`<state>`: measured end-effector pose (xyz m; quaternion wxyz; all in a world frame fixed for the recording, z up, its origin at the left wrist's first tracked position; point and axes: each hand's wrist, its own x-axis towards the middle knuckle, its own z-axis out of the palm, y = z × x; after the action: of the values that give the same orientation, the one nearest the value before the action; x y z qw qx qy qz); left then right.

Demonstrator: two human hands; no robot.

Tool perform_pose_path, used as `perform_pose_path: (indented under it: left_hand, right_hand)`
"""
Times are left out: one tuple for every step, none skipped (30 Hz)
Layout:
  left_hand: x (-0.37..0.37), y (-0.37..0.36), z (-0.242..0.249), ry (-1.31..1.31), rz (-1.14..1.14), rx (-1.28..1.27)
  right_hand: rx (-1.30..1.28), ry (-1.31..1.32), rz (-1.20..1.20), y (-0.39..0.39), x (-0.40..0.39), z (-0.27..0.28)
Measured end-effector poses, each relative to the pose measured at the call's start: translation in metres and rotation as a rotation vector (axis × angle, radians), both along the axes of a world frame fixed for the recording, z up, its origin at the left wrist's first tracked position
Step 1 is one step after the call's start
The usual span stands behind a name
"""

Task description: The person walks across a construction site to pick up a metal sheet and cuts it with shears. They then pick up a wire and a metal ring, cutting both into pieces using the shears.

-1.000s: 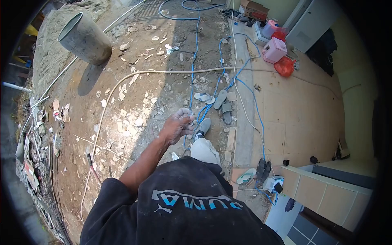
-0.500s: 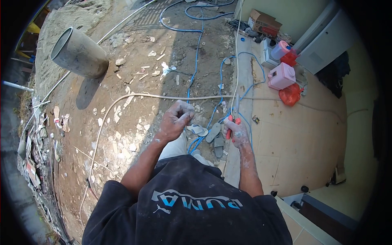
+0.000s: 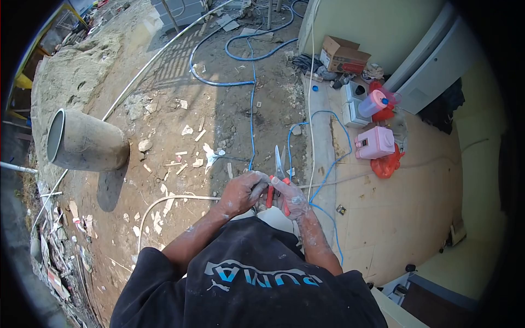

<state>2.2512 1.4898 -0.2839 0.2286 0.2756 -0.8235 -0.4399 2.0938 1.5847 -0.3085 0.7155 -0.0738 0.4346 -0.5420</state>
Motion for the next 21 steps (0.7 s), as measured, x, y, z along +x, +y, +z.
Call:
perform_pose_path:
  left_hand:
    - [-0.010,-0.022,0.003,-0.017,-0.026,-0.044]
    - [-0.019,-0.041,0.005,-0.030,-0.046,-0.082]
    - [-0.028,-0.058,0.006,-0.045,-0.061,-0.116]
    - [-0.039,-0.075,0.007,-0.020,-0.059,-0.105]
    - [-0.048,-0.093,0.006,-0.031,-0.070,-0.115]
    - [-0.054,-0.110,0.005,-0.043,-0.080,-0.128]
    - [-0.064,-0.129,0.003,-0.058,-0.089,-0.140]
    - [-0.073,-0.149,-0.001,-0.035,-0.110,-0.133]
    - [-0.083,-0.169,-0.007,-0.051,-0.109,-0.141]
    - [-0.093,-0.189,-0.014,-0.063,-0.107,-0.149]
    - [-0.104,-0.210,-0.022,-0.073,-0.105,-0.158]
    - [-0.115,-0.231,-0.021,-0.112,-0.104,-0.158]
    - [-0.128,-0.255,-0.028,-0.114,-0.100,-0.170]
    - [-0.141,-0.279,-0.034,-0.114,-0.090,-0.177]
    - [-0.156,-0.303,-0.039,-0.108,-0.076,-0.186]
    - [-0.172,-0.328,-0.039,-0.144,-0.060,-0.220]
    - [-0.190,-0.355,-0.040,-0.112,-0.031,-0.235]
    - [-0.203,-0.381,-0.039,-0.095,-0.020,-0.244]
    - [-0.212,-0.400,-0.037,-0.087,-0.017,-0.237]
    - [-0.221,-0.420,-0.034,-0.080,-0.004,-0.240]
    - [-0.231,-0.436,-0.027,-0.062,0.031,-0.235]
  right_hand:
    - [-0.021,-0.006,-0.029,-0.019,-0.010,0.002]
    - [-0.005,-0.029,-0.050,-0.036,-0.018,0.006]
    - [-0.029,-0.029,-0.052,-0.054,-0.027,0.006]
    - [-0.051,-0.031,-0.050,-0.071,-0.036,0.006]
    - [-0.075,-0.034,-0.045,-0.089,-0.045,0.005]
    - [-0.062,-0.028,-0.061,-0.105,-0.052,0.007]
    - [-0.050,-0.024,-0.076,-0.124,-0.061,0.010]
    - [-0.038,-0.021,-0.090,-0.143,-0.070,0.010]
    - [-0.045,-0.043,-0.081,-0.163,-0.080,0.006]
    - [-0.054,-0.061,-0.073,-0.184,-0.092,0.001]
    - [-0.062,-0.077,-0.062,-0.206,-0.105,-0.004]
    - [-0.061,-0.106,-0.050,-0.230,-0.118,-0.012]
    - [-0.053,-0.130,-0.056,-0.256,-0.131,-0.018]
    - [-0.039,-0.151,-0.056,-0.282,-0.145,-0.022]
    - [-0.027,-0.166,-0.052,-0.308,-0.160,-0.026]
    - [-0.065,-0.233,-0.003,-0.337,-0.179,-0.036]
    - [-0.055,-0.211,0.046,-0.368,-0.205,-0.041]
    - [-0.042,-0.206,0.078,-0.396,-0.220,-0.038]
    - [-0.013,-0.210,0.102,-0.416,-0.230,-0.035]
    - [-0.077,-0.197,0.217,-0.442,-0.245,-0.029]
    - [-0.068,-0.195,0.216,-0.461,-0.255,-0.022]
